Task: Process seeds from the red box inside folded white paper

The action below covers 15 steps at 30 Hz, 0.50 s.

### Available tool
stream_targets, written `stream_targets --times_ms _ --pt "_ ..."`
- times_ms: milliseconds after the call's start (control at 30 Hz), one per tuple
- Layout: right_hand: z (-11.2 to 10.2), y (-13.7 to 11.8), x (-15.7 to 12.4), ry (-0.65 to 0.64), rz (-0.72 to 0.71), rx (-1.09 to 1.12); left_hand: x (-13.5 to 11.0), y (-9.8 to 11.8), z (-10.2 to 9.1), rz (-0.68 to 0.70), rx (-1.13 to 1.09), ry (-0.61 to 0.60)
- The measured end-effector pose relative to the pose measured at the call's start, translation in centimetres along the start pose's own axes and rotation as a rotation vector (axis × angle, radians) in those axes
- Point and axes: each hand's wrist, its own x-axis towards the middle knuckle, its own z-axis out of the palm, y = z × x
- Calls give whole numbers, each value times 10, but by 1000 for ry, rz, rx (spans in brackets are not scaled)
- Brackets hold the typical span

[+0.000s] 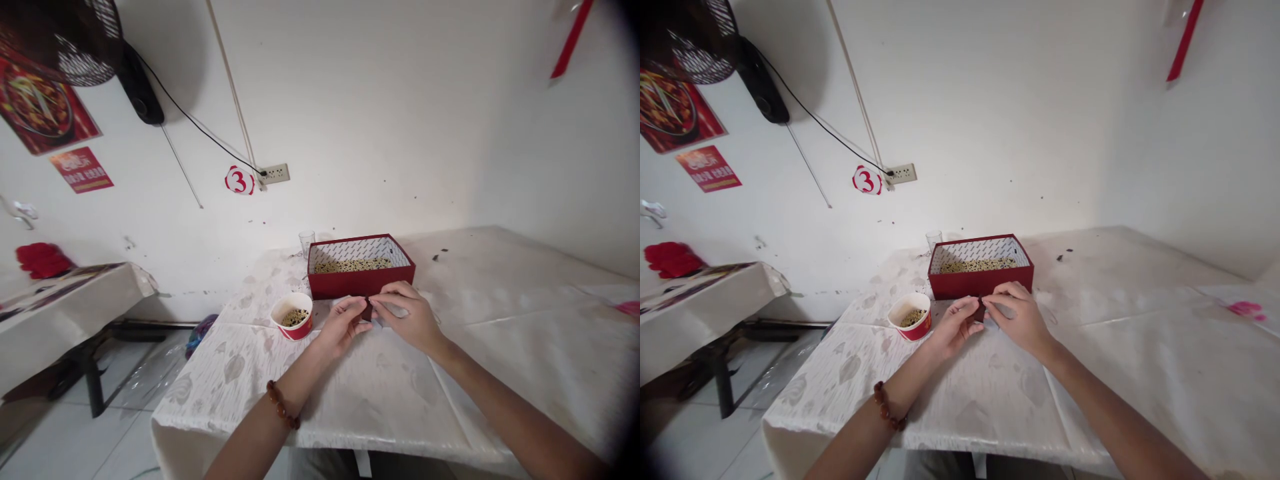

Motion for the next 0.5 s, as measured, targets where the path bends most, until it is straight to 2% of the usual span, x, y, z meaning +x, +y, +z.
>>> stream_targets --times_ms 200,500 --pt "-1 7 -2 -78 35 -63 -1 0 -1 -48 -3 -11" --pt "-1 -2 1 -129 37 -3 -1 0 3 -35 -39 90"
